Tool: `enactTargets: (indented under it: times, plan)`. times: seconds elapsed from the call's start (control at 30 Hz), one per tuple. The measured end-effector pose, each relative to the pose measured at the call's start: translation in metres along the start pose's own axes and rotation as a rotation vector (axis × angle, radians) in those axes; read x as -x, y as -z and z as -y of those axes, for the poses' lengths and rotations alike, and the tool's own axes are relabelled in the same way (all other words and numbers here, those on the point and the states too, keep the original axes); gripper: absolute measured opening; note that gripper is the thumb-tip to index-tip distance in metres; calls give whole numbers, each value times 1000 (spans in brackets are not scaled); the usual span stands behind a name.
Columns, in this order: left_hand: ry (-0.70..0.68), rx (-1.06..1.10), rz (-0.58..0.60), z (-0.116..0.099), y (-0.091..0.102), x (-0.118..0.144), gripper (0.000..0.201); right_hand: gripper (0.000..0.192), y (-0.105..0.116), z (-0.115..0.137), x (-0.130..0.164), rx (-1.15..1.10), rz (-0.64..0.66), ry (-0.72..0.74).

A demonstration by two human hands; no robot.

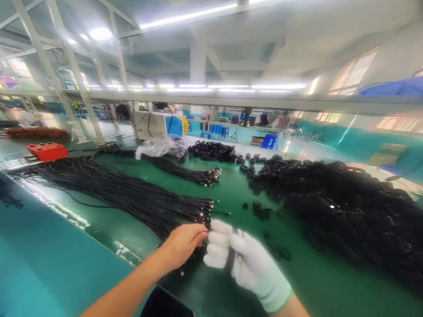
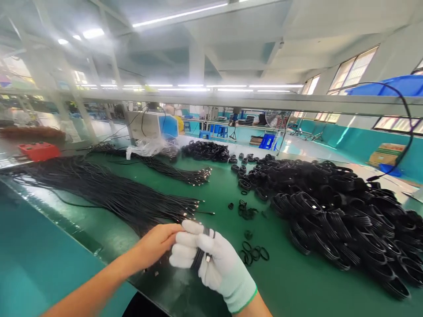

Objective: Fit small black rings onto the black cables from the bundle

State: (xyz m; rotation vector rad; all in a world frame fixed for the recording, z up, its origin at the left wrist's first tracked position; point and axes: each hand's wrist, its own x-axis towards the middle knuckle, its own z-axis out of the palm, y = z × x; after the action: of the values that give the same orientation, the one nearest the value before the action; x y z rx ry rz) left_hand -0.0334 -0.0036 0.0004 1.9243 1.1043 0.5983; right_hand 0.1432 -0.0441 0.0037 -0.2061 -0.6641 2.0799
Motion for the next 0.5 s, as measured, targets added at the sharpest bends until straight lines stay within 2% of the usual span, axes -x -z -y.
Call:
enactTargets:
  times: [0.13,0.27,0.4,0.5]
  plan:
    - [101,-473,-143,-8,-18,13,28,29,7,19,-1,111,-113,154]
    - [115,-757,-145,-26,-47,26,27,36,13,23,1,185,-200,204]
    - [-40,-865,-190,-32,-63,32,22,41,10,19,1,258,-238,199]
    - [-281,-940,-248,-29,-52,31,19,38,7,12,0,322,-243,139]
